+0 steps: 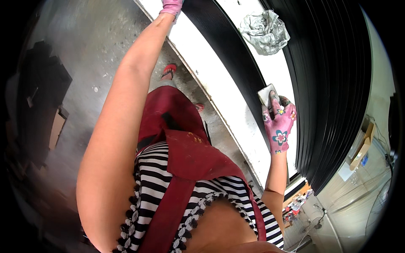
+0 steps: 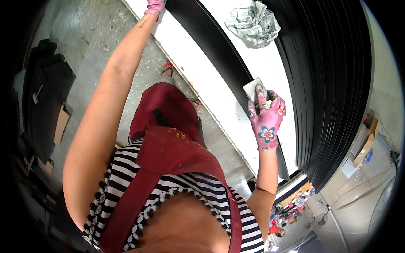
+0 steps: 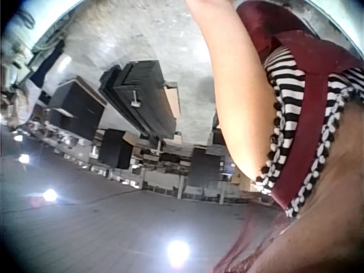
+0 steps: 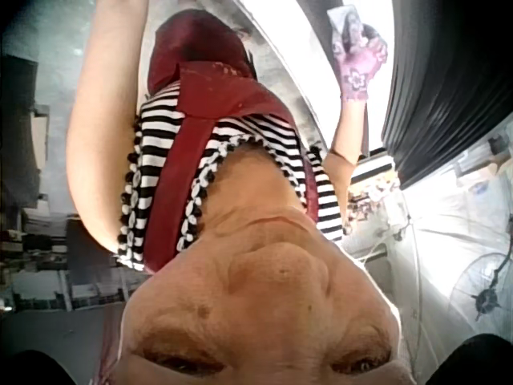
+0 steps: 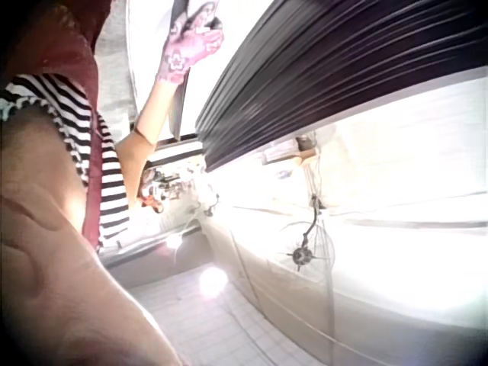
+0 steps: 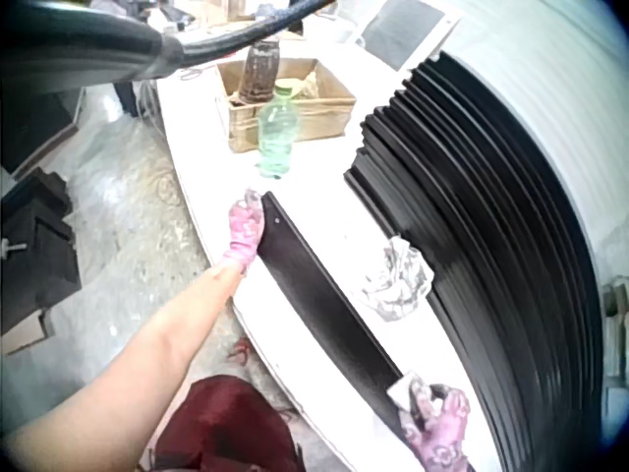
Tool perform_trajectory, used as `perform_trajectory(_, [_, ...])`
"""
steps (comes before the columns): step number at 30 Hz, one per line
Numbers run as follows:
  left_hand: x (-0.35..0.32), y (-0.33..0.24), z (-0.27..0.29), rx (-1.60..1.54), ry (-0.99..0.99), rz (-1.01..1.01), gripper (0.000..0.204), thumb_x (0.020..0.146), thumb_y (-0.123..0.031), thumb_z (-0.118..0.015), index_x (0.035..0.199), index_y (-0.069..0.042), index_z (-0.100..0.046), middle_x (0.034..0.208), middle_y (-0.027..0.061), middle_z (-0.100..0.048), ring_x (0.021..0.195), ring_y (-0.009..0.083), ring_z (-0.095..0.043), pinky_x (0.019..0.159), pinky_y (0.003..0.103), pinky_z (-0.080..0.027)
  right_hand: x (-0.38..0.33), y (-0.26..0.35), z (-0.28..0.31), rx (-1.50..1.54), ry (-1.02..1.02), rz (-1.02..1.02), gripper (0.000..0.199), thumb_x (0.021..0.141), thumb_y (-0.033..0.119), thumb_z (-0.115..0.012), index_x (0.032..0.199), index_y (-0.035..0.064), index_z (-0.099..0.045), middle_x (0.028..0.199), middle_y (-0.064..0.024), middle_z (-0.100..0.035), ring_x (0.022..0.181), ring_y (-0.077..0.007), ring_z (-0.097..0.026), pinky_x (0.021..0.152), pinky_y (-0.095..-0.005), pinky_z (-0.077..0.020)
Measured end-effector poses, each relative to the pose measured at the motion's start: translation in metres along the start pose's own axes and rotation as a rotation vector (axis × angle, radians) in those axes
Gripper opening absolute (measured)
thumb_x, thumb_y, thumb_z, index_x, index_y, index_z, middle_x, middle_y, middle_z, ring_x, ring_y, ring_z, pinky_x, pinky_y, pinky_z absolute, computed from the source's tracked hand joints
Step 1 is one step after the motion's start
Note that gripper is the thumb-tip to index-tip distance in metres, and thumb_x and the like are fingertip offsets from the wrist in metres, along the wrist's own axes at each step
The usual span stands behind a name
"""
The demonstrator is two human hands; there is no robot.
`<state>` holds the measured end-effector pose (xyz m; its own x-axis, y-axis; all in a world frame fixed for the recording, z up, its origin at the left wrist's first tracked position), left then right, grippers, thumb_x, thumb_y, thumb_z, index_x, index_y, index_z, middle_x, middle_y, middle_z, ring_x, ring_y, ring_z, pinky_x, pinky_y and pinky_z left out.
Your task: The person wipes and scrubs long black wooden parts on a white workbench using a cloth and a small abrasive block. They handle each piece individually, wiping both sides and edges before moving to the next.
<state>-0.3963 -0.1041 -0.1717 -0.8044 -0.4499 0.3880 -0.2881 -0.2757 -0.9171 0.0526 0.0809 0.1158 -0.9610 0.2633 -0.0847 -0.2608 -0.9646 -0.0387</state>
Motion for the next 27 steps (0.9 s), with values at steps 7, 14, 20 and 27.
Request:
perform_trajectory(7, [0.007,0.021,-0.005,-0.144,0.260,0.348,0.039,0.094,-0.038,-0.059,0.067,-0.010,-0.054,0.047,-0.0056,-0.040,0.038,0.0067,-0.032,0.035,0.028,-0.024,0.048,0.038,-0.021,0.036,-0.185,0.064,0.048,0.077,0.030,-0.070,0.123,0.0192,-0.061,0.108,-0.0169,-0.056,0.101,-0.0337,-0.052,0.091,-0.0462,-0.0382])
perform_trajectory(14, [0.026,0.026,-0.008,0.155,0.626,-0.449,0.027,0.094,-0.018,-0.047,0.068,-0.011,-0.050,0.062,-0.0023,-0.042,0.058,0.0114,-0.040,0.053,0.028,-0.033,0.183,0.126,-0.032,0.184,-0.570,0.312,0.035,0.078,0.030,-0.062,0.106,0.0095,-0.064,0.093,-0.0158,-0.055,0.091,-0.0318,-0.053,0.080,-0.0457,-0.0406])
perform_trajectory(20, [0.059,0.045,-0.003,0.879,0.452,-0.553,0.009,0.093,-0.018,-0.049,0.091,-0.014,-0.057,0.081,-0.0041,-0.054,0.071,0.0106,-0.052,0.061,0.028,-0.041,0.169,0.131,-0.024,0.178,-0.550,0.129,0.022,0.077,0.023,-0.054,0.092,0.0095,-0.064,0.091,-0.0123,-0.057,0.093,-0.0294,-0.056,0.078,-0.0442,-0.0409])
perform_trajectory(27, [0.090,0.046,-0.012,0.971,0.420,-0.515,0.010,0.092,-0.014,-0.051,0.097,-0.013,-0.060,0.083,-0.0048,-0.058,0.070,0.0101,-0.055,0.059,0.028,-0.042,-0.031,0.007,-0.053,0.106,-0.431,-0.353,0.038,0.083,0.022,-0.064,0.116,0.0093,-0.048,0.114,-0.0122,-0.051,0.105,-0.0280,-0.054,0.088,-0.0442,-0.0476])
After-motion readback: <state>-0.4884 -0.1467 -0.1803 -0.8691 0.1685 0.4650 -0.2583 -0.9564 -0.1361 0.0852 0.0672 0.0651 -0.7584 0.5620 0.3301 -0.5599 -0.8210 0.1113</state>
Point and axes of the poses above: each hand's wrist, its own x-axis towards the middle knuckle, its own z-axis out of the back of the hand, y = z × x, the point moved 4 cm from there along x, towards the middle knuckle
